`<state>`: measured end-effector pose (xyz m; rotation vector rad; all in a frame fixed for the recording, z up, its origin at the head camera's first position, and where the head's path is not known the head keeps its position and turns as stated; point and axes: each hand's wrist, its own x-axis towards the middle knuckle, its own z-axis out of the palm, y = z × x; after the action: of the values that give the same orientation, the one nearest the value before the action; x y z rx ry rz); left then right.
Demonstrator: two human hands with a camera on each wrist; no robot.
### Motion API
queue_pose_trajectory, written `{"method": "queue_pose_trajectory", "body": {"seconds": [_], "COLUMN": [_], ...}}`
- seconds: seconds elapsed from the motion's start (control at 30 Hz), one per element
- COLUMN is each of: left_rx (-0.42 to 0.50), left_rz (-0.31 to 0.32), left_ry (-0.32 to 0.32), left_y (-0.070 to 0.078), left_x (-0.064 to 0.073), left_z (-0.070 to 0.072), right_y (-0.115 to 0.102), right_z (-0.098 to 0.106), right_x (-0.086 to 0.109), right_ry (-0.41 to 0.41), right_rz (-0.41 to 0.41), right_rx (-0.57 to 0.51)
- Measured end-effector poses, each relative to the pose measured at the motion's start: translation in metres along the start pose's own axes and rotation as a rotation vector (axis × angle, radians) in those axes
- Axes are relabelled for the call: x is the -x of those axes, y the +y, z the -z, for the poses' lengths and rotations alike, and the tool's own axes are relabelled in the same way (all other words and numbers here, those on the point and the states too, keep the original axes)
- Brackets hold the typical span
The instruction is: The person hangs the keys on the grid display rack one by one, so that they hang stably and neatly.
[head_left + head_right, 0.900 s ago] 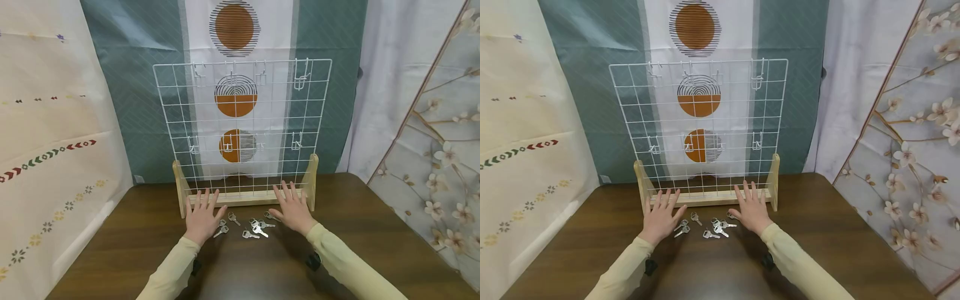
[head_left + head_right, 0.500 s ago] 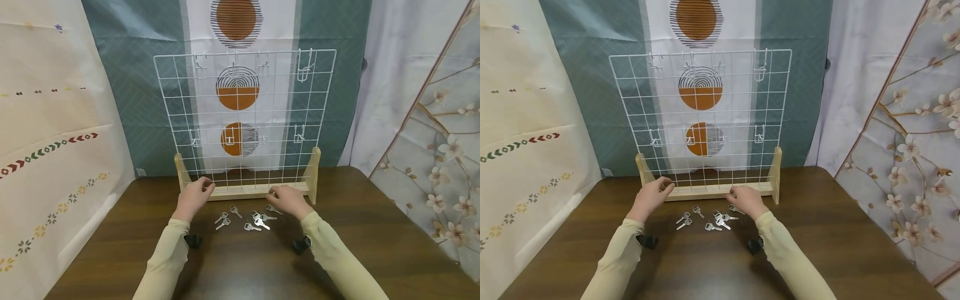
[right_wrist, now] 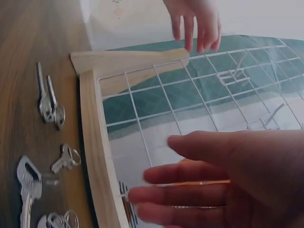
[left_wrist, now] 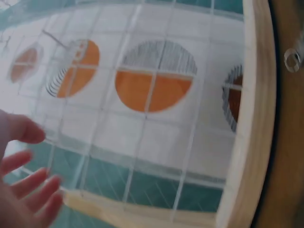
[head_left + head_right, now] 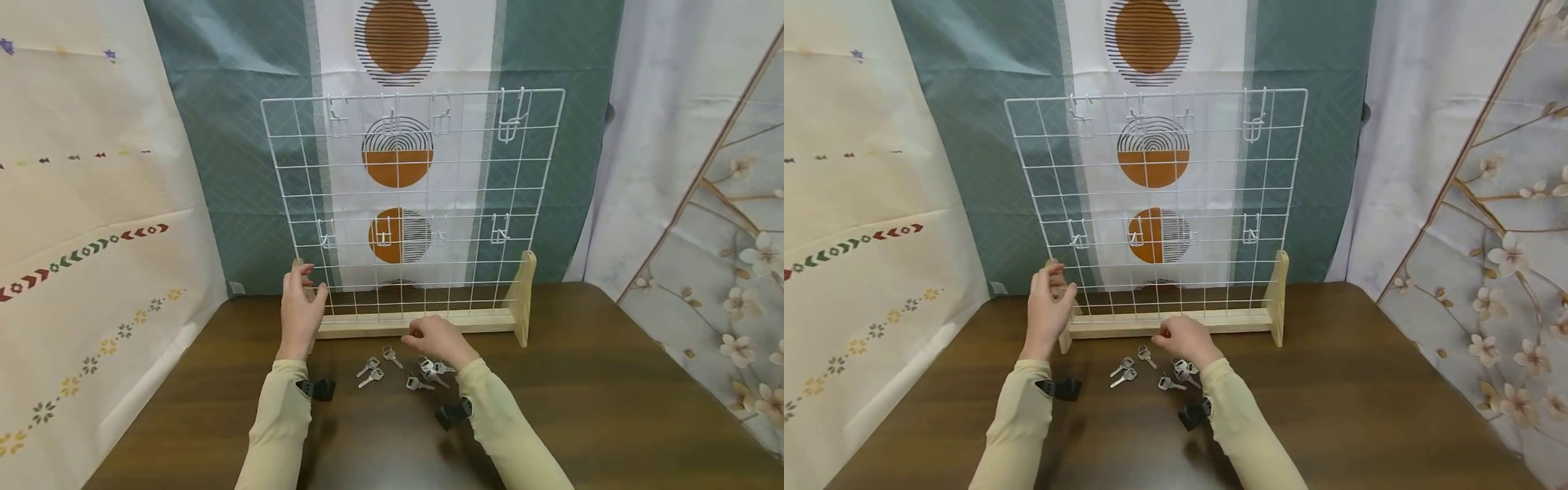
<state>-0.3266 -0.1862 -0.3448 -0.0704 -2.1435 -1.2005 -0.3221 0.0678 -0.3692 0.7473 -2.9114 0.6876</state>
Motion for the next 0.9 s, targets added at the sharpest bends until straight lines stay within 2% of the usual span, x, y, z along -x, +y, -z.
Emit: {"method": "queue_pose_trajectory", "body": {"seconds": [0.07, 0.13, 0.27, 0.37, 0.47, 0.6, 0.77, 0.9], "left_rx": [0.023, 0.043, 0.107, 0.173, 0.226, 0.269, 0.276, 0.253], "left_rz": [-0.001, 0.034, 0.155, 0.234, 0.268, 0.256, 0.184, 0.111], "left_ry": [0.063, 0.074, -0.031, -0.121, -0.136, -0.110, -0.065, -0.027], "left_y": [-0.007, -0.018, -0.044, -0.056, -0.063, -0.073, -0.085, -0.087], "left_x": [-0.001, -0.002, -0.005, -0.008, -0.013, -0.020, -0.026, -0.031], "left_z": [0.000, 0.000, -0.003, -0.007, -0.011, -0.017, -0.019, -0.015], "right_y": [0.001, 0.005, 0.010, 0.012, 0.014, 0.015, 0.014, 0.013], "right_z": [-0.001, -0.004, -0.012, -0.019, -0.025, -0.032, -0.037, -0.037], "right_x": [0.006, 0.012, 0.017, 0.017, 0.017, 0.014, 0.008, 0.002], "right_ry": [-0.040, -0.080, -0.151, -0.174, -0.194, -0.197, -0.194, -0.186], "right_rz": [-0.022, -0.029, -0.034, -0.058, -0.086, -0.074, -0.054, -0.040], "right_rx": [0.006, 0.017, 0.045, 0.064, 0.072, 0.073, 0.089, 0.101]}}
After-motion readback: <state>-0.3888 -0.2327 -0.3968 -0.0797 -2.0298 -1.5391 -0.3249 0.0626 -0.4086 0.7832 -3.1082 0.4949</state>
